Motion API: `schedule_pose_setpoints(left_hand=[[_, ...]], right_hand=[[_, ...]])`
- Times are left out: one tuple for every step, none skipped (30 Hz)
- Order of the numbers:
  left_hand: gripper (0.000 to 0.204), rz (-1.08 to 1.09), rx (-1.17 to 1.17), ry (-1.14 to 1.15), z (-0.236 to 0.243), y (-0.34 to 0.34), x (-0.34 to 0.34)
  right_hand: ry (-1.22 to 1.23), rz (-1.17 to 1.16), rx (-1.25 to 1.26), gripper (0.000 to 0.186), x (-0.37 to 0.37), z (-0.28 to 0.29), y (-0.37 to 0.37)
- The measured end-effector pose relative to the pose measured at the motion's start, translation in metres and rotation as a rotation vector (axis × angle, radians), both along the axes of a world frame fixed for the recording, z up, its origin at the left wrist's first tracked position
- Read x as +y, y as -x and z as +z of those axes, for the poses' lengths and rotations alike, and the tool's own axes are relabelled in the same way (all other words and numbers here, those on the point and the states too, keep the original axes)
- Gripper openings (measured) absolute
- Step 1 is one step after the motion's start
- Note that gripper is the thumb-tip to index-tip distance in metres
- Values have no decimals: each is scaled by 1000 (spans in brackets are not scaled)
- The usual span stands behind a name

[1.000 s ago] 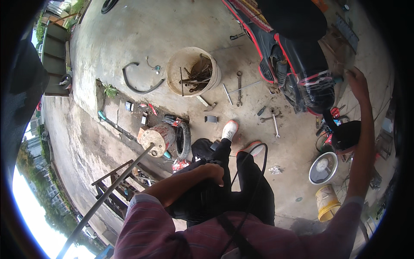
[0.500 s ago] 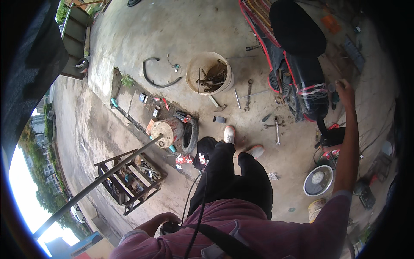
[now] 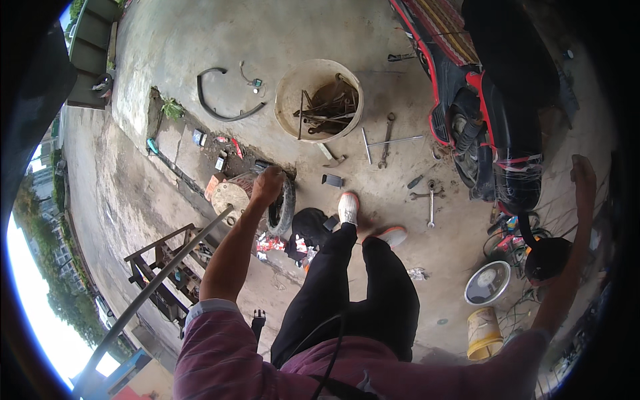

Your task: The person works on the rear wheel and brake assembly of a red motorcycle using a wrench and other hand tools. They adjust components near the brake caliper and chain area, then stand to reposition the motorcycle before resuming work on the wheel.

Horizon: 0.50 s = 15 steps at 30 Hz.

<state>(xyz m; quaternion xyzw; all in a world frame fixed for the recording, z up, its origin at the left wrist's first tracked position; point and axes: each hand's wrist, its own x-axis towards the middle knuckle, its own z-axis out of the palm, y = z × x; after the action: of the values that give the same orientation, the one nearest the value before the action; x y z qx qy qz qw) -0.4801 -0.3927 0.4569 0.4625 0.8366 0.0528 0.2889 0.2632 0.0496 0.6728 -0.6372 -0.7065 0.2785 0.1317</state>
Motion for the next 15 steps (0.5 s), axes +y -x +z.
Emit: schedule_pose_setpoints(left_hand=[[44,144,8,-197,-3,-6,46],[48,296,-134,-115,7,-12,92],[53,258,-32,-189,-7,-4,114],[60,319,-16,-138,-25,8,136],[64,364,-3,-134,-47,21,147],[67,409,9,-129,-69,32,154],[71,460,23,-124,-86,39,155],[81,471,-65,-107,-100,39,164],[82,451,-62,-96,-115,36,169],[83,434,-51,-85,-133,35,171],[84,419,-39,-75,-151,34,172],[68,507,-113,-88,-157,34,174],[60,535,-236,-71,-162,36,174],[52,552,-371,-49,-160,32,179],[45,570,-504,-26,-158,28,183]], right_hand=[[-23,7,-54,33,-1,0,-7],[-43,27,-72,33,-3,7,-17],[60,8,-100,34,1,15,-10],[11,-40,-159,35,1,9,-17],[-1,-58,-208,36,1,6,-19],[-13,-75,-254,37,1,1,-20],[14,-57,-289,38,4,-2,-14],[35,-61,-344,40,-1,5,-14],[-56,-68,-331,40,-6,5,-19],[-146,-70,-311,41,-10,-1,-24],[-186,-80,-277,41,-11,-5,-28],[-225,-83,-231,41,-9,-15,-31],[-215,-95,-170,40,-4,-24,-33],[-155,-95,-162,40,-5,-22,-34],[-97,-93,-153,40,-4,-21,-35]])
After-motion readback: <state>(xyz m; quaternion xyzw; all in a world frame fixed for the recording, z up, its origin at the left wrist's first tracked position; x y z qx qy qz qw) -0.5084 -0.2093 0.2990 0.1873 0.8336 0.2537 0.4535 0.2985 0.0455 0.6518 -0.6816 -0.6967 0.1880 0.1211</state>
